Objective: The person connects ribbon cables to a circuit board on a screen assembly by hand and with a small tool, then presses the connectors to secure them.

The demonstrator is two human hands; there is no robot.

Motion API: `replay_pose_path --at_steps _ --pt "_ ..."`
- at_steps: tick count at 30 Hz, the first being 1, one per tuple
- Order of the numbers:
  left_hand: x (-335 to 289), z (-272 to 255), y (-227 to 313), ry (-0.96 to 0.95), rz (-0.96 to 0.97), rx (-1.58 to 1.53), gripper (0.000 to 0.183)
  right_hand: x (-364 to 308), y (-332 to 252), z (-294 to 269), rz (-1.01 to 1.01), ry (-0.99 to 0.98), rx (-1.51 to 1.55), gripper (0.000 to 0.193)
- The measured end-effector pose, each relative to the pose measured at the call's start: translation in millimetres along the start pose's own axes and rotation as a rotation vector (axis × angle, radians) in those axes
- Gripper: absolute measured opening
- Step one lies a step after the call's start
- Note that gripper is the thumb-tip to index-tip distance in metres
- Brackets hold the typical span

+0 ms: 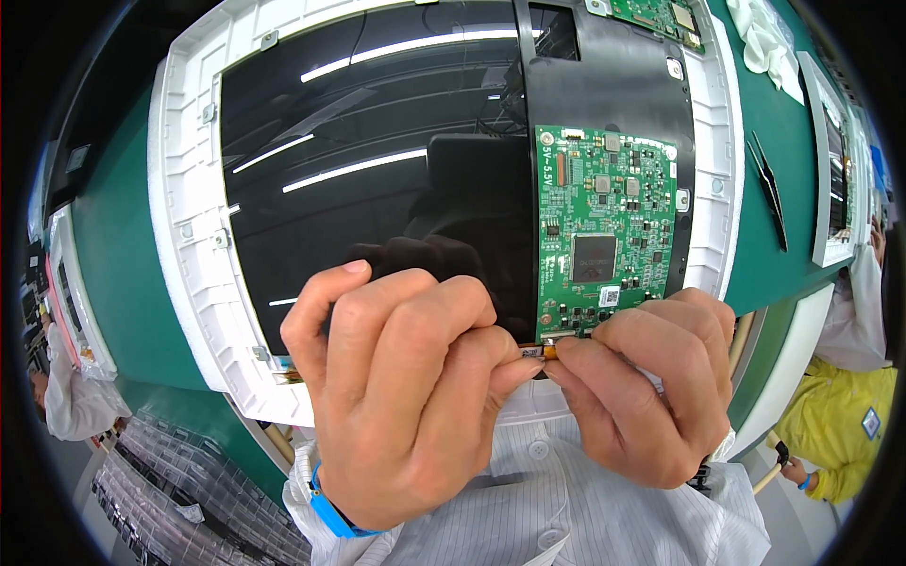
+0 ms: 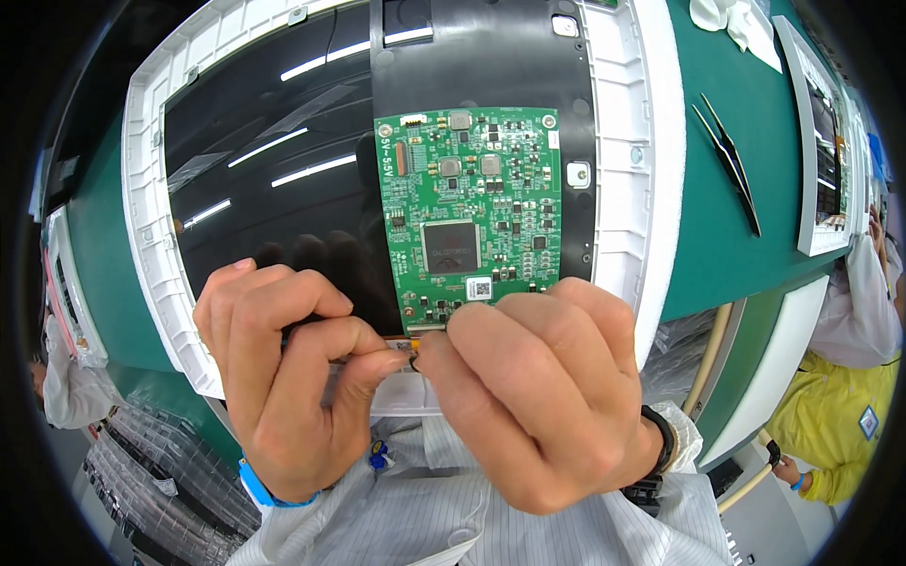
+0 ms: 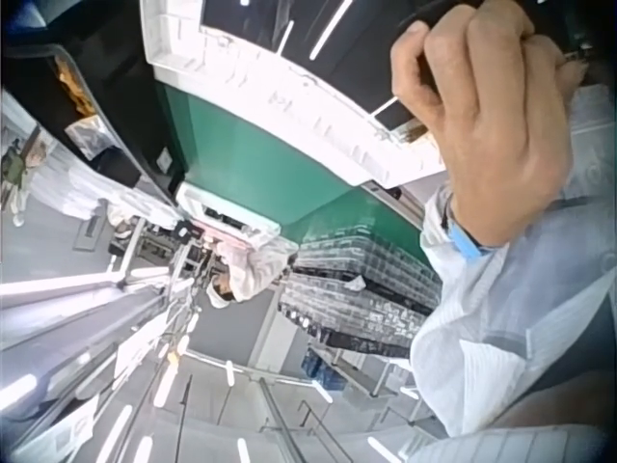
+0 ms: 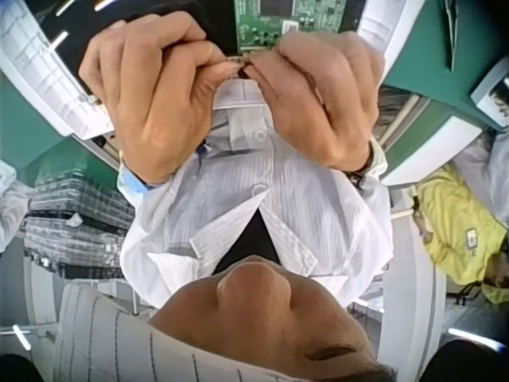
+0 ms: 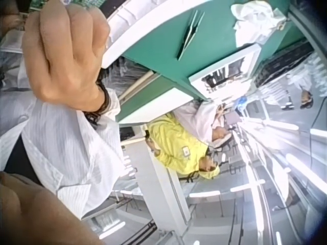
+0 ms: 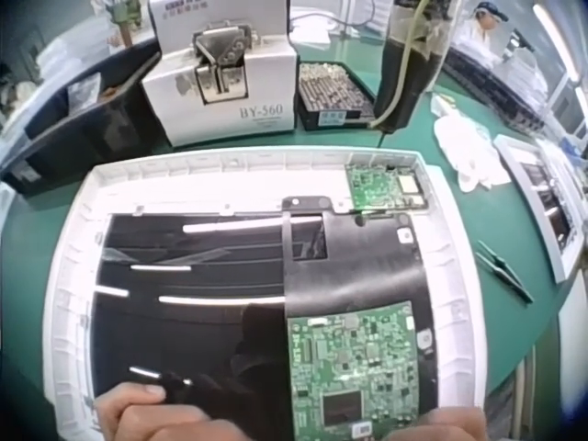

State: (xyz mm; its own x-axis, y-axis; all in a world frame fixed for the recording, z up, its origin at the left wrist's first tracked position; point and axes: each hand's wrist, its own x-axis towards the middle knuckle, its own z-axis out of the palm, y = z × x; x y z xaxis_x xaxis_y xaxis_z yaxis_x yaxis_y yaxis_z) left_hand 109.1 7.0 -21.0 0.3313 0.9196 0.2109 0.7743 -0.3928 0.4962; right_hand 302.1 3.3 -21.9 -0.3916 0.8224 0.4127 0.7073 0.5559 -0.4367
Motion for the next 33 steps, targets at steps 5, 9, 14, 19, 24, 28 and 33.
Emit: replay_pose_path --at_steps 5,9,14,19,24,28,33 --pt "0.3 -2.3 -1.2 -0.020 -0.019 0.008 0.035 -1.9 0.6 7.3 -0.080 0.047 -0.066 0.034" --pt "0.9 -2.2 -1.1 -0.024 -0.022 0.000 0.036 -3.5 -0.3 6.3 -0.109 0.059 -0.093 0.031" --pt "1.0 -2.9 -0.6 -0.029 -0.030 -0.006 0.035 -7.8 -3.6 8.2 -0.095 0.095 -0.102 0.035" --pt "1.6 -2.5 -0.4 -0.025 -0.033 -0.012 0.034 -5.6 -3.2 8.5 -0.101 0.101 -0.108 0.032" --pt "1.9 -3.4 -0.4 -0.040 -0.036 -0.025 0.031 -8.8 -0.7 6.3 -0.134 0.083 -0.120 0.033" --pt "2.5 -3.6 0.0 -0.052 -0.039 -0.028 0.030 -7.3 -3.1 7.8 -0.097 0.099 -0.108 0.031" --pt "3.6 -4.1 0.8 -0.047 -0.036 -0.031 0.029 -6.4 -0.7 10.8 -0.098 0.141 -0.101 0.030"
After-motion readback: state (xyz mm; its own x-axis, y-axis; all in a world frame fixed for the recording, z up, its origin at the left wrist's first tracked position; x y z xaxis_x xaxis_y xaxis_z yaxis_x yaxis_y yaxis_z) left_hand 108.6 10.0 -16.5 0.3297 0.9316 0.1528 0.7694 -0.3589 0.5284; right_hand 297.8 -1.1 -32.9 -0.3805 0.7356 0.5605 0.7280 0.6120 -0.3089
